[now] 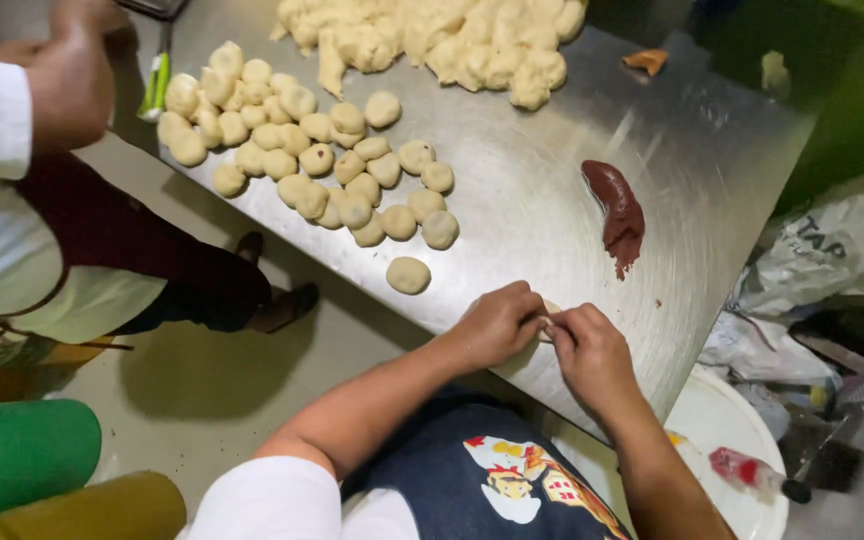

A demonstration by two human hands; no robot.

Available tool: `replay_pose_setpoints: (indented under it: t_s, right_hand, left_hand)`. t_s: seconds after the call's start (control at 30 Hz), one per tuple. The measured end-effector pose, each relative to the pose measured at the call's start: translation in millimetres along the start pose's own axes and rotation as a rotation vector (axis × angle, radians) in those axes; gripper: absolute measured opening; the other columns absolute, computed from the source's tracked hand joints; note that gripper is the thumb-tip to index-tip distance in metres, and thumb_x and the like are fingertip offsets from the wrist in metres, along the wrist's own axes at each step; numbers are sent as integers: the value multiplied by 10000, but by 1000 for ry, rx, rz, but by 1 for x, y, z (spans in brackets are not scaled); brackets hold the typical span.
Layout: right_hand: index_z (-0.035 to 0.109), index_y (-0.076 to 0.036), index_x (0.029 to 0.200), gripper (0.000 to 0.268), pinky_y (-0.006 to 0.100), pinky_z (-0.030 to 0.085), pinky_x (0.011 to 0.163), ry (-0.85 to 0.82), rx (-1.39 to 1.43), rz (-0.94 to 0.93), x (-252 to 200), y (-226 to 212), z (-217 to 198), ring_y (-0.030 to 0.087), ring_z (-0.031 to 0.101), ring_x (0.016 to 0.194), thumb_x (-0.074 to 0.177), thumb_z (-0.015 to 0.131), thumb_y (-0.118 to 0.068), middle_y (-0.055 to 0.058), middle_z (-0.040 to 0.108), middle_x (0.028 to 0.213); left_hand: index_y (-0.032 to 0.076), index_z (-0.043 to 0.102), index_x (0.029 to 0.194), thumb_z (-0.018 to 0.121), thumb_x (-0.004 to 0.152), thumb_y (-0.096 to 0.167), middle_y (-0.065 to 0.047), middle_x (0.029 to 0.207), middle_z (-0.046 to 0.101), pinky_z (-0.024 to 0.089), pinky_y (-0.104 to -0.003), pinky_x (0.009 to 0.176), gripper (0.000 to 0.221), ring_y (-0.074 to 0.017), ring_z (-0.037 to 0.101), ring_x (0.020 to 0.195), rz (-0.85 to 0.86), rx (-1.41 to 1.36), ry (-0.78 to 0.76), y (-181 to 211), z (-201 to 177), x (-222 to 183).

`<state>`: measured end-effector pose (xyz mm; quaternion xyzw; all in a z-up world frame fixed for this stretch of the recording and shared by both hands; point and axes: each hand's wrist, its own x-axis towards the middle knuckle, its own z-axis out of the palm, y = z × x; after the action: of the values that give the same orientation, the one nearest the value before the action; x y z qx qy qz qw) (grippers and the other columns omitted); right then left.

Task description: Shaping and portioning dough into small uniform balls on a stainless steel table in a bakery.

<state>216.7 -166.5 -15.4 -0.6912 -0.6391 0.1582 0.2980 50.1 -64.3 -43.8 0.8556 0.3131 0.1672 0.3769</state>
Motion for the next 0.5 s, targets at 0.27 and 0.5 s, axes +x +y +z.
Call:
replay_pose_setpoints:
  t_s: [0.27,0.5]
  right_hand:
    - [648,-192,1076,265,428,553,922,-263,-302,229,36,-12,-3,301,627,1128,842,728,-287,53,616,1031]
    - [700,-273,1041,264,431,561,1001,-706,-577,532,77,-64,-1,261,705,1102,842,664,-442,12,718,1023]
  left_hand:
    - [103,710,978,642,881,180,-134,932,639,601,-491,737,142,-373,704,892,218,-27,-275,-19,-50,31]
    - [6,679,1173,682,866,161,-251,1202,640,580,-548,892,345,-487,643,1131,316,-48,-166,-130,-194,119]
